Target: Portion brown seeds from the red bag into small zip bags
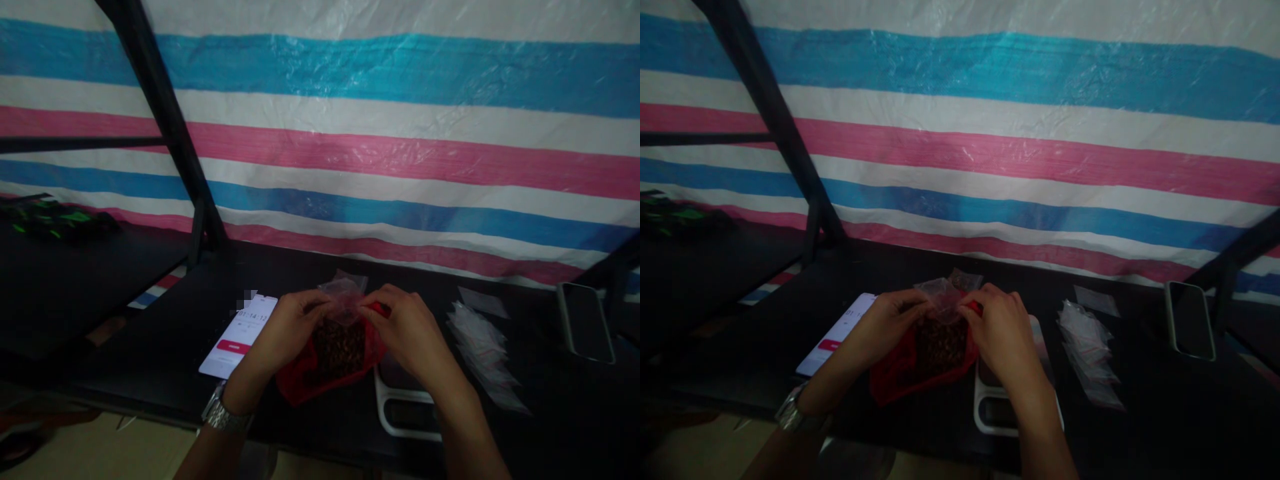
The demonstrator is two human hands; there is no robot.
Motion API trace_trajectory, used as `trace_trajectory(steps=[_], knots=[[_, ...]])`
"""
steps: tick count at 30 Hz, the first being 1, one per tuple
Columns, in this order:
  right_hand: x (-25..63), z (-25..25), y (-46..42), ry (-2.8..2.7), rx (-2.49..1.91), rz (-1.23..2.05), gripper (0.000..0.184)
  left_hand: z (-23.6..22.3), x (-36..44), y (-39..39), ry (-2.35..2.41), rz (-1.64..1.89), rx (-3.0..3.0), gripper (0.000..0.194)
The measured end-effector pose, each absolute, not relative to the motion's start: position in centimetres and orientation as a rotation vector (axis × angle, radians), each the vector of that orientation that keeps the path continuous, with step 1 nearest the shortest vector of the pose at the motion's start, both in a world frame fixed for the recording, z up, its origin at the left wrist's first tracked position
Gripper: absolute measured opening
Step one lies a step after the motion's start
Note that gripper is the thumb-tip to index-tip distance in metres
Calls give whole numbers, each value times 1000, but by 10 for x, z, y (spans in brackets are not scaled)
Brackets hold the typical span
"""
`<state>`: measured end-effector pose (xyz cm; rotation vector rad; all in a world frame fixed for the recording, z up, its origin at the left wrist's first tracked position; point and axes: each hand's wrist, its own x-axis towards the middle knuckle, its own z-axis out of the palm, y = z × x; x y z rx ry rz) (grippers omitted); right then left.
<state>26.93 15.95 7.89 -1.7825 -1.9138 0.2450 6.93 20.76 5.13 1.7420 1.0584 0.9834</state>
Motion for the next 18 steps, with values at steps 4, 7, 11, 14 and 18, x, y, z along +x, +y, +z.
trace_trajectory(steps=[4,7,11,14,18], knots=[[277,77,161,-1873,-1731,272,13,52,64,212,1100,1050,1710,22],[282,75,159,-1816,-1633,249,14,54,60,212,1082,1076,1645,24],[276,81,154,-1722,-1468,139,28,65,66,200,959,1041,1603,28],[267,96,147,-1623,-1322,293,11,73,75,189,885,1044,1565,29],[295,113,138,-1388,-1300,322,15,79,80,182,885,1126,1551,33]])
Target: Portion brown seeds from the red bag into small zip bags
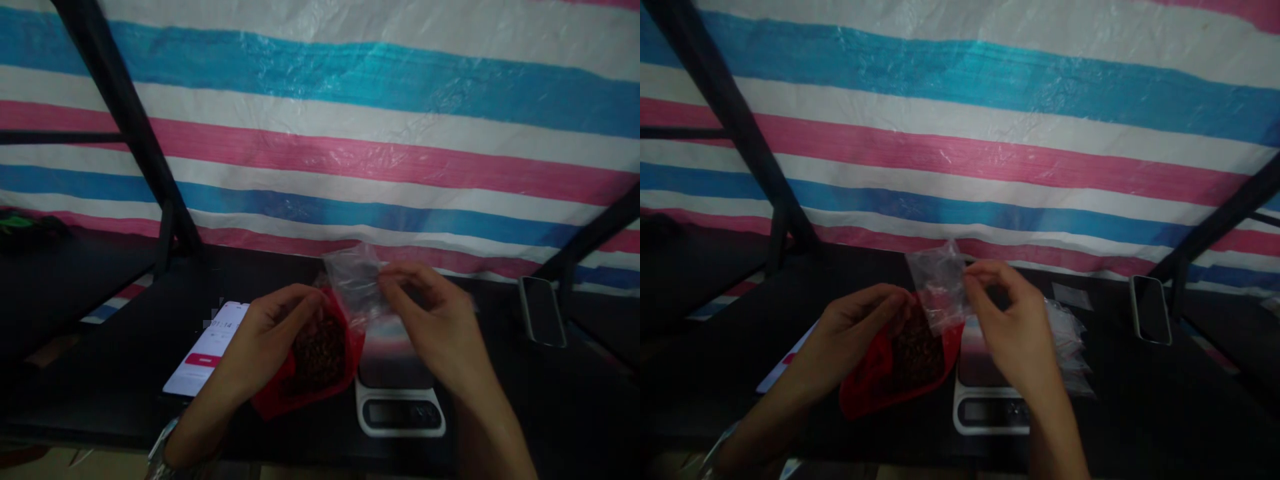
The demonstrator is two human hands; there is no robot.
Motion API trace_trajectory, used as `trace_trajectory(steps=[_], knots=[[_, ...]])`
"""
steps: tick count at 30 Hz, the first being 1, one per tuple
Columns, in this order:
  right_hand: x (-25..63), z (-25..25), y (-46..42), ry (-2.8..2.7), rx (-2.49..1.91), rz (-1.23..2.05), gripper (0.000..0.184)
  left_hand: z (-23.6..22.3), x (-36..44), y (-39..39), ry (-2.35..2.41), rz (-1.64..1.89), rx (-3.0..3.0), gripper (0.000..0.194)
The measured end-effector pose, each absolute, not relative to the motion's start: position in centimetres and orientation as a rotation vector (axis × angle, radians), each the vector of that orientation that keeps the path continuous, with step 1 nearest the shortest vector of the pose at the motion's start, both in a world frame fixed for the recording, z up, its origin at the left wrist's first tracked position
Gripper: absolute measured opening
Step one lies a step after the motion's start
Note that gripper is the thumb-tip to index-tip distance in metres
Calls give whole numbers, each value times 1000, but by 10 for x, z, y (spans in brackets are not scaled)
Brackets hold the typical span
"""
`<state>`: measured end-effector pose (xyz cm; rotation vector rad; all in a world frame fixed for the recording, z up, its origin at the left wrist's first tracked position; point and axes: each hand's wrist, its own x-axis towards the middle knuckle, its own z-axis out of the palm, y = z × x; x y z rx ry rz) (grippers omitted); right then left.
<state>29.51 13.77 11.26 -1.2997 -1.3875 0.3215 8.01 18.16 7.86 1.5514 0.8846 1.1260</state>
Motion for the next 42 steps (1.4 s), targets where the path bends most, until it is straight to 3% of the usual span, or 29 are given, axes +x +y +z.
trace_trajectory(steps=[3,8,13,23,30,35,42], knots=[[352,103,133,-1248,-1515,173,30,77,78,184,946,1162,1614,32],[431,49,133,-1103,-2456,-30,45,71,71,193,1039,1164,1679,37],[439,14,137,-1369,-2492,-154,70,68,70,197,1069,1107,1730,43],[441,5,137,-1367,-2589,-85,60,70,67,196,1084,1093,1882,41],[382,62,163,-1391,-2319,-316,56,65,61,199,1124,1105,1912,36],[294,73,214,-1822,-2147,109,33,63,60,200,1117,1067,1941,31],[259,51,240,-1707,-2313,246,32,66,55,203,1106,1087,1876,30]])
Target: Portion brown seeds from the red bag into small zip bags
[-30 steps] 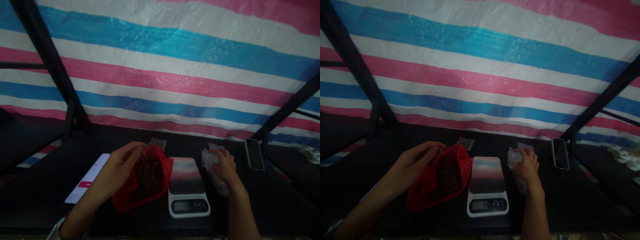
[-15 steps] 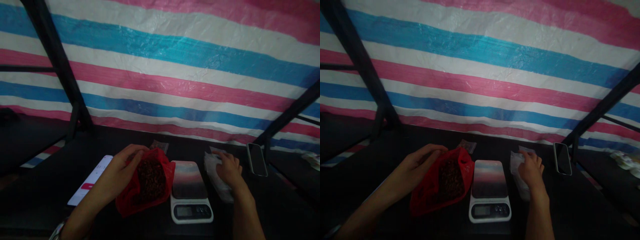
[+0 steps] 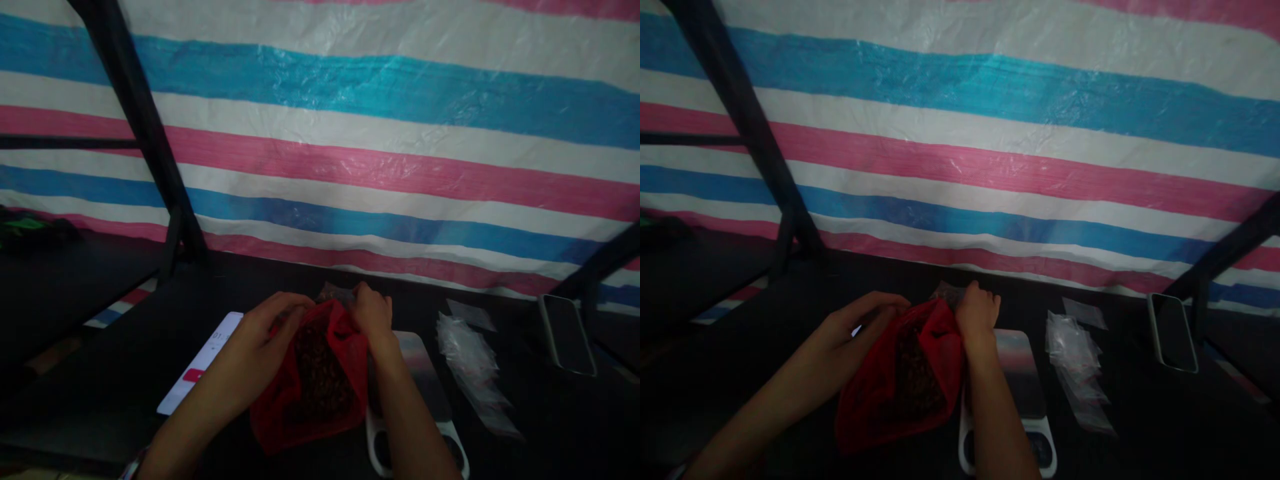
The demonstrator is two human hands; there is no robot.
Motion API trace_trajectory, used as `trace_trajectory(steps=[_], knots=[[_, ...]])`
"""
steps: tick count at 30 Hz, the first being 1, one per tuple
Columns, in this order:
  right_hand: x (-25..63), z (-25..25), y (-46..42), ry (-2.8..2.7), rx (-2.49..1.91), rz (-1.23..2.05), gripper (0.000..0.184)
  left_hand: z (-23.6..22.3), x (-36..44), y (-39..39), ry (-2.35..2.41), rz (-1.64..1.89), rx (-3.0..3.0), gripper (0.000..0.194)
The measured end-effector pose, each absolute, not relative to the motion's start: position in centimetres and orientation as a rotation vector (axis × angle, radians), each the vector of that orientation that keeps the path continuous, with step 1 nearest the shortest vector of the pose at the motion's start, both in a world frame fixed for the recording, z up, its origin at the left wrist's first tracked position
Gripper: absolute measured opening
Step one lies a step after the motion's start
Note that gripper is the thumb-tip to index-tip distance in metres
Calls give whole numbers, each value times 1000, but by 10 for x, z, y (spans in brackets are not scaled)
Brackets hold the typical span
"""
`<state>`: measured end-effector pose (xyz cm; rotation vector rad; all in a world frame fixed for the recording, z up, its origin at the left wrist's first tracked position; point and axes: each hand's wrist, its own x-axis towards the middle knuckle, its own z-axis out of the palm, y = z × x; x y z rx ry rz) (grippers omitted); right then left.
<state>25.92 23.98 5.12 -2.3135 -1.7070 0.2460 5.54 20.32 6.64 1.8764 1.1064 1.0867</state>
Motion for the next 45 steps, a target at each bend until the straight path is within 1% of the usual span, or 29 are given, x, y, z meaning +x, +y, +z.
trace_trajectory(steps=[6,10,12,14,20,28,33,37,41,43,45], knots=[[259,59,243,-1626,-2180,276,28,65,55,204,1125,1098,1810,31],[259,81,230,-1445,-1733,426,26,65,63,199,1167,1184,1608,30],[252,94,213,-1403,-1515,493,26,66,73,195,1096,1251,1501,29],[241,104,192,-1428,-1385,561,24,67,82,192,986,1278,1414,29],[227,99,154,-1503,-1416,580,18,69,93,190,733,1152,1316,34],[244,97,146,-1481,-1431,638,18,67,91,188,718,1052,1429,26],[246,97,141,-1512,-1430,698,23,73,91,185,683,1007,1437,23],[248,98,140,-1466,-1356,769,18,72,88,184,676,1016,1449,22],[244,101,138,-1413,-1204,838,6,74,87,180,712,1054,1510,23],[240,101,138,-1347,-1168,842,9,77,87,177,757,1039,1559,23],[237,99,140,-1271,-1201,769,10,80,88,174,831,1034,1625,23]])
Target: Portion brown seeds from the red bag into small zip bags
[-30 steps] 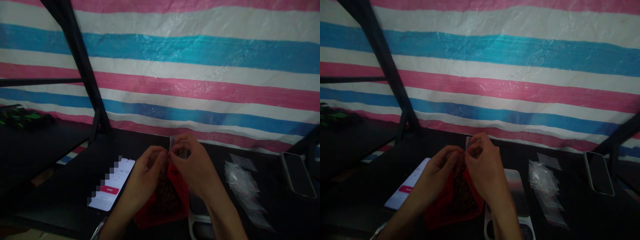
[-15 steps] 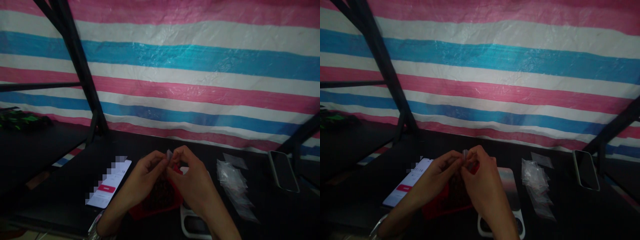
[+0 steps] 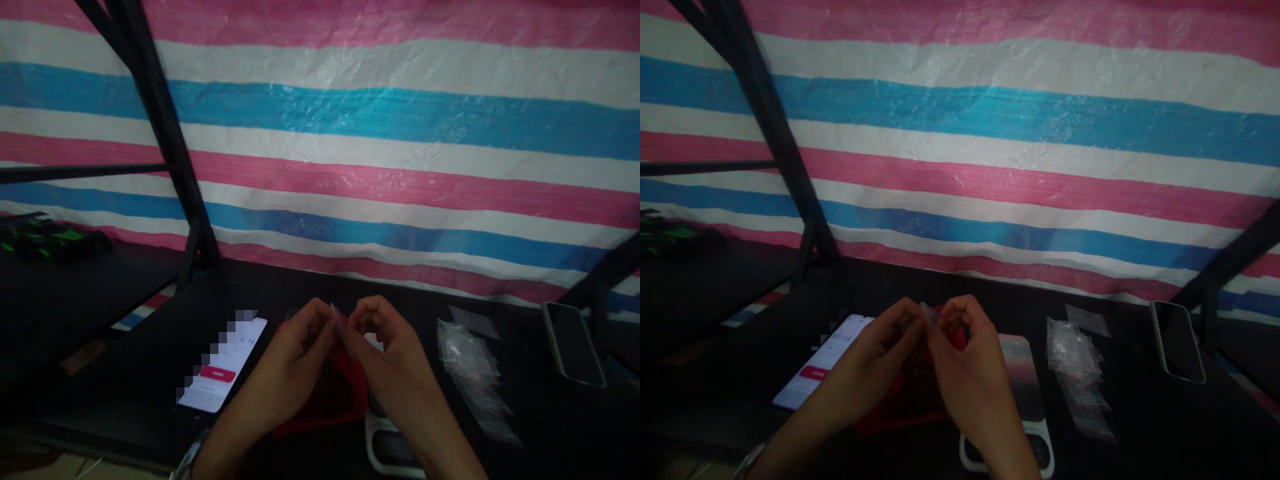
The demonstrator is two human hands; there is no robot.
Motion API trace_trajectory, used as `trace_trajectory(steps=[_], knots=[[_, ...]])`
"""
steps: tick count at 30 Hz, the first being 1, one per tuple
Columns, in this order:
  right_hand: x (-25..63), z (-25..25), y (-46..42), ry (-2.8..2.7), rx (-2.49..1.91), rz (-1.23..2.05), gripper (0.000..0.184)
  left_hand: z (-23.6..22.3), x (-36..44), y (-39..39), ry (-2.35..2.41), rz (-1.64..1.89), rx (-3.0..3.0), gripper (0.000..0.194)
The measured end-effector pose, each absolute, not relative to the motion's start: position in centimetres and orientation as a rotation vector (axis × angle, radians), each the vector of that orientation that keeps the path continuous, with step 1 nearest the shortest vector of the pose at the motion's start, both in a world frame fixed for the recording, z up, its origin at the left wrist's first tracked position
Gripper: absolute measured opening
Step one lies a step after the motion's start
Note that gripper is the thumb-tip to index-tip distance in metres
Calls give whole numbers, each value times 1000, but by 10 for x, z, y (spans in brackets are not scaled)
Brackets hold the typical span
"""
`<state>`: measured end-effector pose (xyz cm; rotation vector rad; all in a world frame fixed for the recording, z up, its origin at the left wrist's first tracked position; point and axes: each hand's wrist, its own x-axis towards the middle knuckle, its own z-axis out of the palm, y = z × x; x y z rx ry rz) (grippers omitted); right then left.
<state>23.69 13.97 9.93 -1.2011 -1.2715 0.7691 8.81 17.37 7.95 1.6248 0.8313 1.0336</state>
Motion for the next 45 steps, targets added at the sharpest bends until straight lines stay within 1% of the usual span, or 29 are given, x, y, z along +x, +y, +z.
trace_trajectory(steps=[3,4,6,7,10,12,13,14,15,18,21,22,23,25,26,28,30,32,34,45], knots=[[235,95,143,-1172,-1294,501,4,82,89,171,981,1057,1752,19],[235,95,144,-1160,-1315,420,5,83,89,171,1014,1058,1785,18],[235,95,146,-1183,-1332,356,10,84,88,172,1043,1069,1785,19],[235,96,146,-1213,-1329,365,9,84,87,172,1042,1084,1735,21],[230,99,148,-1347,-1277,418,6,85,83,175,973,1025,1359,35],[225,100,149,-1470,-1220,435,10,85,79,179,841,907,1060,49],[222,100,150,-1536,-1189,442,13,85,77,181,775,884,938,53],[219,100,150,-1594,-1160,448,15,85,75,183,723,898,842,51],[217,101,151,-1642,-1138,452,17,85,73,185,689,949,768,45],[215,103,150,-1735,-1147,457,18,81,68,190,685,1100,606,22],[222,103,147,-1843,-1237,486,19,76,65,192,699,1151,558,11],[226,102,146,-1890,-1283,488,24,74,64,192,699,1175,571,8],[230,100,145,-1939,-1338,481,34,72,63,192,703,1210,598,10],[241,95,145,-2018,-1460,441,55,67,62,191,736,1277,678,24],[247,92,146,-2037,-1518,421,57,65,61,191,765,1296,736,33],[257,87,149,-2017,-1613,415,48,60,61,191,830,1285,896,52],[265,86,152,-1953,-1645,449,38,56,61,192,863,1233,1075,63],[270,89,153,-1893,-1629,479,33,52,62,193,859,1198,1201,65],[272,93,151,-1852,-1605,489,33,50,65,195,846,1198,1250,65],[278,98,138,-1862,-1583,463,36,60,78,200,777,1162,1325,66]])
